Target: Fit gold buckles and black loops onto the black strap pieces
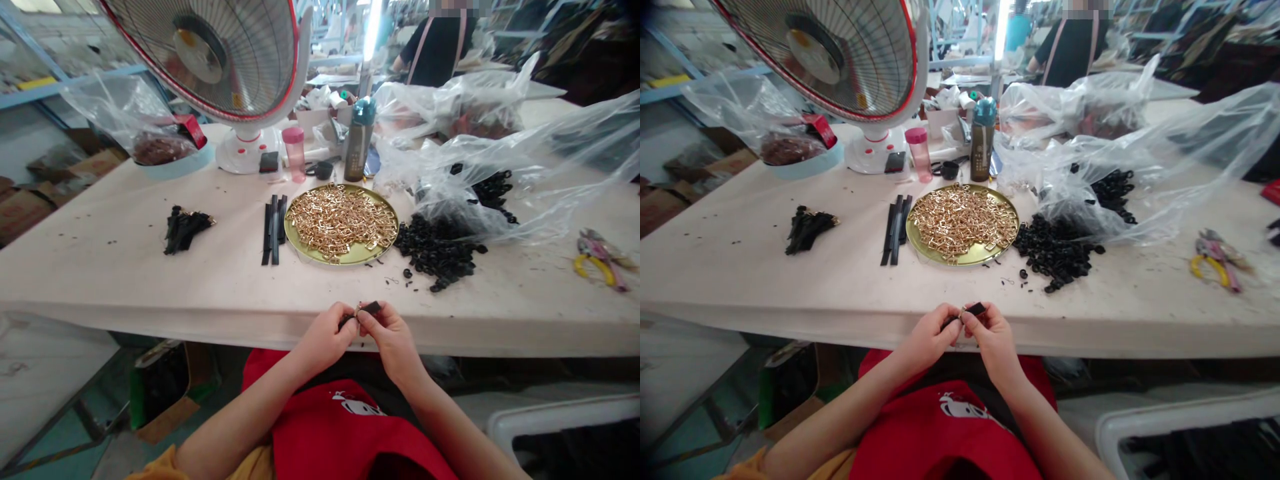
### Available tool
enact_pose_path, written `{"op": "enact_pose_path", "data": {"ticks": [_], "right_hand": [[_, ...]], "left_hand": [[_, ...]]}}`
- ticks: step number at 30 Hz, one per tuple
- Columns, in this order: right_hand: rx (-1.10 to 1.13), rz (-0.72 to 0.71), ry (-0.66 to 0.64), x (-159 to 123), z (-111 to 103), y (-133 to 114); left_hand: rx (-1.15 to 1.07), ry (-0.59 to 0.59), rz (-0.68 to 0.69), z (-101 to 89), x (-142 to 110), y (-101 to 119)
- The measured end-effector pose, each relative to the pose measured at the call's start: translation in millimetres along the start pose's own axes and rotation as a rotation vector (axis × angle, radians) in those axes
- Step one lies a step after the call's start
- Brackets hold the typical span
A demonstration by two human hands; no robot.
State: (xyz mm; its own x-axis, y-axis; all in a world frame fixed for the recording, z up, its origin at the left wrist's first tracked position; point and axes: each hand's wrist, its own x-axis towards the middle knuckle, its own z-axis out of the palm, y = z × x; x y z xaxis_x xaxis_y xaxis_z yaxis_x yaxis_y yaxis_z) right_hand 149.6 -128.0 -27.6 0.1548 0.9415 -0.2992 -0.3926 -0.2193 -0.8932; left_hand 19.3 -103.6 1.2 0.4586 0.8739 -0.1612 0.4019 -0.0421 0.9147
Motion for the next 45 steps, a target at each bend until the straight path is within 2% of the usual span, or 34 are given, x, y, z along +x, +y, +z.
{"op": "enact_pose_path", "data": {"ticks": [2,5,10,15,18,23,32,36,41,45], "right_hand": [[-0.088,-0.057,0.001,1.6,-1.6,2.9],[-0.041,-0.005,-0.010,4.3,-2.7,7.6],[0.252,0.167,-0.004,4.4,4.5,15.6],[0.313,0.167,0.045,4.6,6.6,18.7],[0.274,0.143,0.065,4.7,3.8,17.1],[0.110,0.034,-0.013,-5.4,3.7,16.5],[-0.021,-0.005,0.021,-17.5,-5.2,25.1],[0.063,0.040,-0.016,-18.4,-5.0,21.7],[0.232,0.174,-0.063,-18.2,-3.3,19.6],[0.201,0.179,-0.078,-18.0,-8.5,20.5]], "left_hand": [[-0.088,0.010,-0.045,3.5,1.7,-2.0],[-0.103,-0.019,-0.092,3.8,4.6,-5.1],[0.077,-0.030,-0.135,-3.8,5.3,-6.4],[0.212,0.004,-0.199,-5.8,-0.2,-8.7],[0.095,-0.022,-0.185,-3.5,-2.1,-10.1],[-0.239,-0.028,-0.112,1.1,-3.3,-8.3],[-0.229,-0.038,-0.210,8.0,-12.2,-18.2],[-0.214,-0.035,-0.250,13.7,-13.1,-18.7],[-0.237,-0.040,-0.279,15.6,-11.8,-15.2],[-0.260,-0.055,-0.300,14.2,-9.7,-13.7]]}}
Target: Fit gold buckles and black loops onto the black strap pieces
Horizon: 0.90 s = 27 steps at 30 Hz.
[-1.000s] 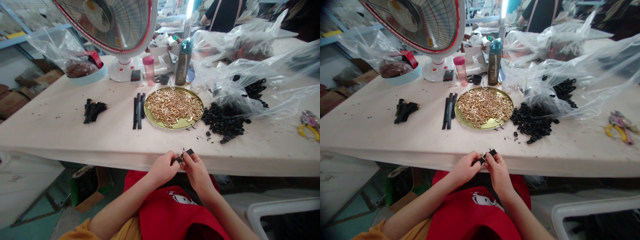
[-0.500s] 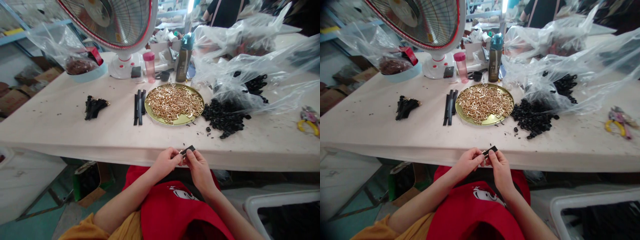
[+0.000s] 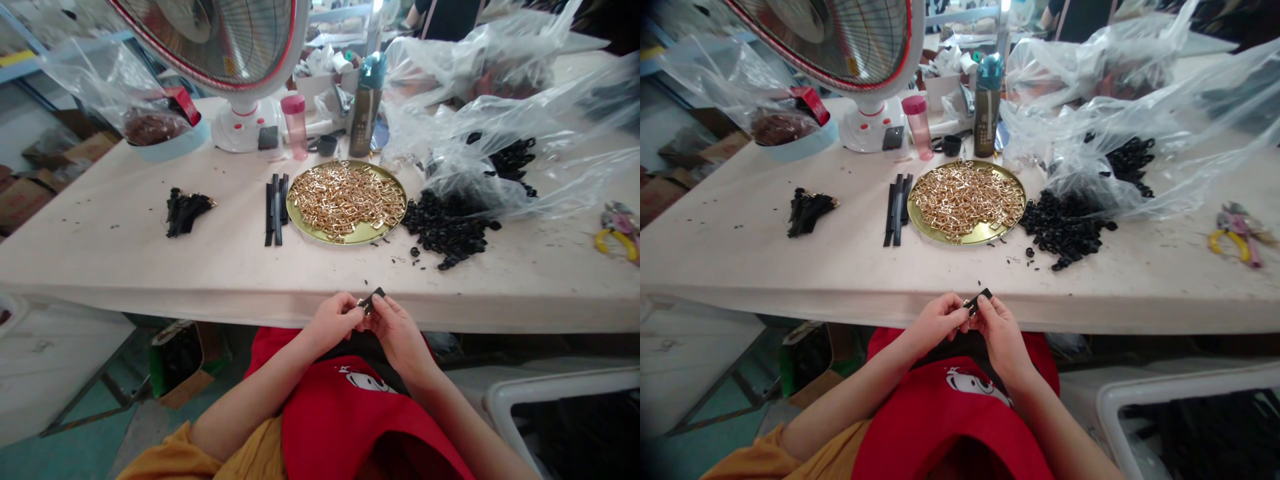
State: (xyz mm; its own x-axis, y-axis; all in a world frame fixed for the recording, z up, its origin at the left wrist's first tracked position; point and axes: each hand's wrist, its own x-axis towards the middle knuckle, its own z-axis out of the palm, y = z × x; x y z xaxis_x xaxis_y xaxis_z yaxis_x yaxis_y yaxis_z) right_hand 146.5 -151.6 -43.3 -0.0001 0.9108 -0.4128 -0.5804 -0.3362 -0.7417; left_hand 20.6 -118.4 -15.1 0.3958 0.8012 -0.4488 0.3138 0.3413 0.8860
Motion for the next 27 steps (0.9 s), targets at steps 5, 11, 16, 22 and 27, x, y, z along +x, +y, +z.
{"op": "enact_pose_path", "data": {"ticks": [5,11,16,22,27], "right_hand": [[-0.111,-0.057,0.042,-0.7,-5.2,-4.0],[0.069,0.148,-0.049,7.0,-2.3,-9.2],[-0.185,0.035,-0.040,6.6,-2.9,-8.3],[-0.960,-0.558,0.177,4.5,-3.1,-13.2],[-0.817,-0.396,-0.003,10.0,-1.7,-19.8]], "left_hand": [[-0.010,-0.042,0.010,-0.5,0.5,3.0],[-0.063,-0.074,0.016,-1.6,3.3,4.2],[-0.014,-0.030,0.015,-4.9,5.8,-0.9],[0.003,0.004,0.094,-5.7,3.7,-1.0],[0.025,0.007,0.082,-12.5,10.9,4.1]]}}
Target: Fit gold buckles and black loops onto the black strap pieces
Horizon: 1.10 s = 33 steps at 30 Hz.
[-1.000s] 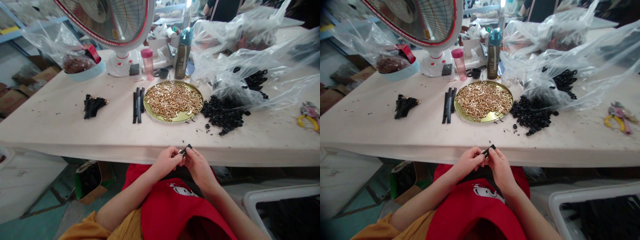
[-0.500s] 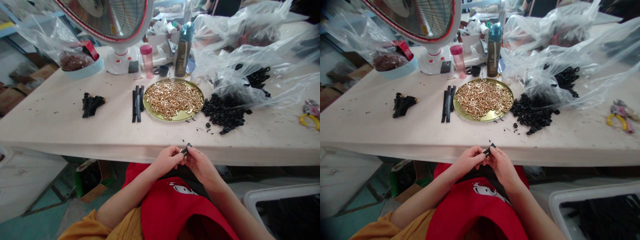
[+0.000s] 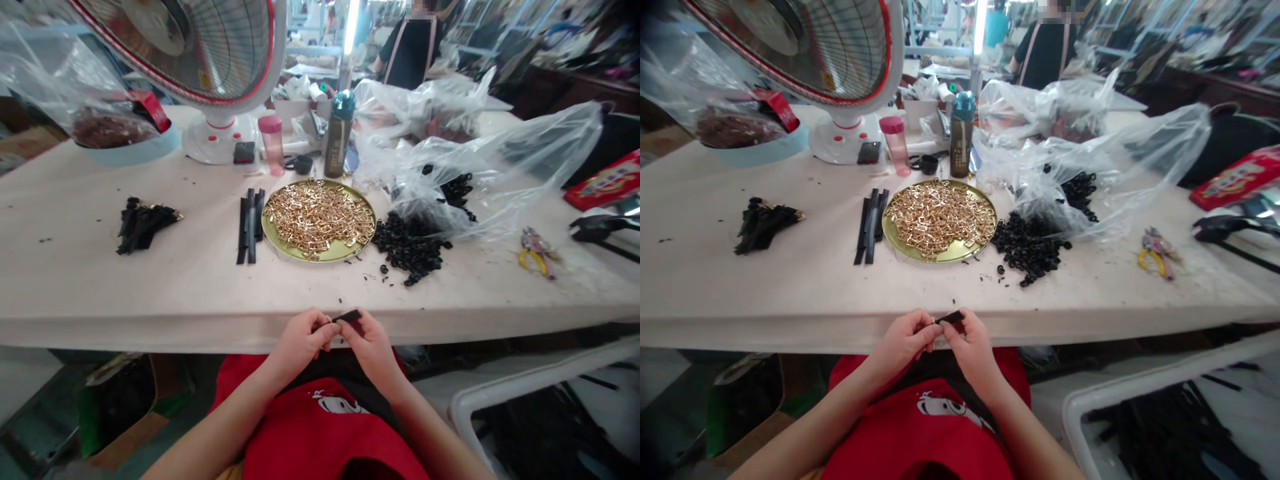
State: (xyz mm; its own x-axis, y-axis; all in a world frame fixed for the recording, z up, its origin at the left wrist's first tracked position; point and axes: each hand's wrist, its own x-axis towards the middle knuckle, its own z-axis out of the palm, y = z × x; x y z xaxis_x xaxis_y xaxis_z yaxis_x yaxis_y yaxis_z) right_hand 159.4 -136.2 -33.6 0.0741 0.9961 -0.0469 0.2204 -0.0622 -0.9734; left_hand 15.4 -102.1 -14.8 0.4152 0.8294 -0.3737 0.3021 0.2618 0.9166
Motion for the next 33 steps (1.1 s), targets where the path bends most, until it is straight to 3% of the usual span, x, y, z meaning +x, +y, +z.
{"op": "enact_pose_path", "data": {"ticks": [4,8,12,14,17,20,24,30,33], "right_hand": [[-0.004,-0.024,-0.063,5.4,-3.5,-1.3],[-0.202,-0.098,-0.098,24.4,-29.0,3.5],[-0.555,-0.111,0.195,70.5,-77.6,14.4],[-0.789,-0.072,0.250,96.7,-95.8,19.1],[-1.115,0.002,0.150,126.5,-103.3,23.7],[-1.181,-0.003,0.070,139.6,-96.3,26.2],[-0.881,0.015,0.073,135.4,-86.8,21.7],[0.416,0.316,-0.074,92.5,-58.1,-10.8],[0.724,0.381,-0.009,67.9,-38.8,-22.4]], "left_hand": [[-0.054,0.031,0.010,-3.1,13.4,2.5],[0.131,-0.079,0.104,-6.8,29.0,7.0],[0.244,-0.032,0.082,-13.5,49.4,9.9],[0.232,-0.002,0.064,-15.6,59.3,11.1],[0.209,-0.029,0.049,-16.2,69.9,13.8],[0.200,-0.044,0.046,-15.6,74.6,17.1],[0.249,0.011,0.091,-14.1,73.7,24.2],[0.246,0.179,0.204,-6.3,53.3,39.8],[0.309,0.227,0.229,-1.6,36.8,40.0]]}}
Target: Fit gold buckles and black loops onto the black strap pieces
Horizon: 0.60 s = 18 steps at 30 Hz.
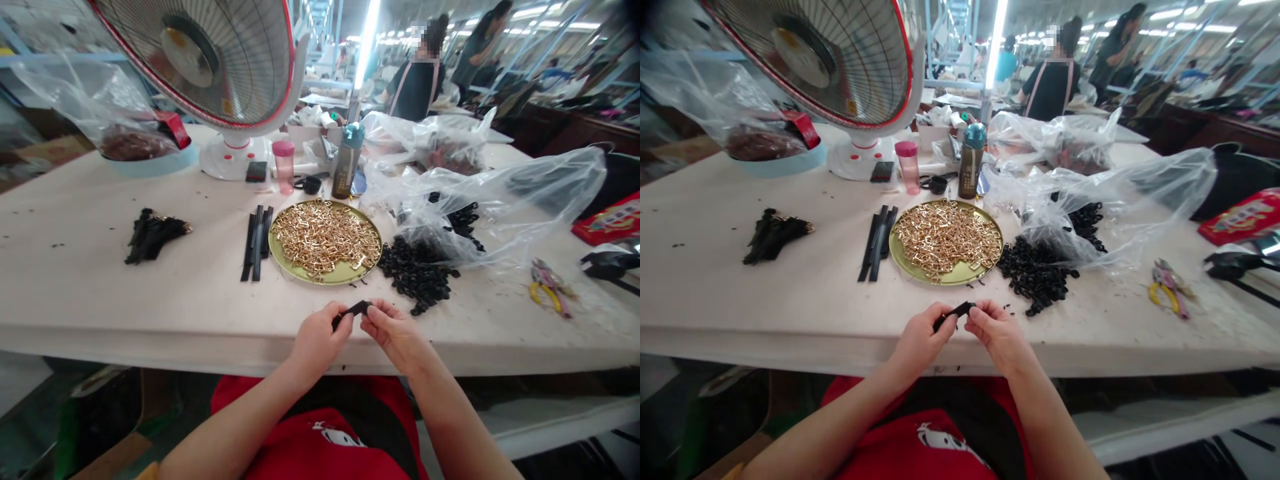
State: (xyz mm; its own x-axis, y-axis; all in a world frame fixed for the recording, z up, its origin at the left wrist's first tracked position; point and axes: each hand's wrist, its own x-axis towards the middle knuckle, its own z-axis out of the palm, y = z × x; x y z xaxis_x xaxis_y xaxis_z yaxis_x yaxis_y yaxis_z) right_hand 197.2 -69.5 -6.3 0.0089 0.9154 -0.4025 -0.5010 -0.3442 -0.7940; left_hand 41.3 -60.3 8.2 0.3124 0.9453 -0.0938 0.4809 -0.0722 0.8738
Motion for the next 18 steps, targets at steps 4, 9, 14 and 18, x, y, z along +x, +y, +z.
{"op": "enact_pose_path", "data": {"ticks": [4,9,14,18], "right_hand": [[0.060,-0.071,0.063,-17.5,8.4,16.7],[-0.254,-0.274,0.104,-32.3,6.6,21.8],[-0.176,-0.215,-0.034,-33.8,3.8,21.9],[-0.019,-0.097,-0.162,-25.6,1.0,25.1]], "left_hand": [[0.070,0.010,-0.035,0.0,-21.2,-0.3],[0.007,-0.114,-0.016,-8.5,-39.0,8.7],[-0.022,-0.262,-0.148,-18.2,-37.4,21.5],[0.164,-0.236,-0.049,-19.3,-27.1,26.6]]}}
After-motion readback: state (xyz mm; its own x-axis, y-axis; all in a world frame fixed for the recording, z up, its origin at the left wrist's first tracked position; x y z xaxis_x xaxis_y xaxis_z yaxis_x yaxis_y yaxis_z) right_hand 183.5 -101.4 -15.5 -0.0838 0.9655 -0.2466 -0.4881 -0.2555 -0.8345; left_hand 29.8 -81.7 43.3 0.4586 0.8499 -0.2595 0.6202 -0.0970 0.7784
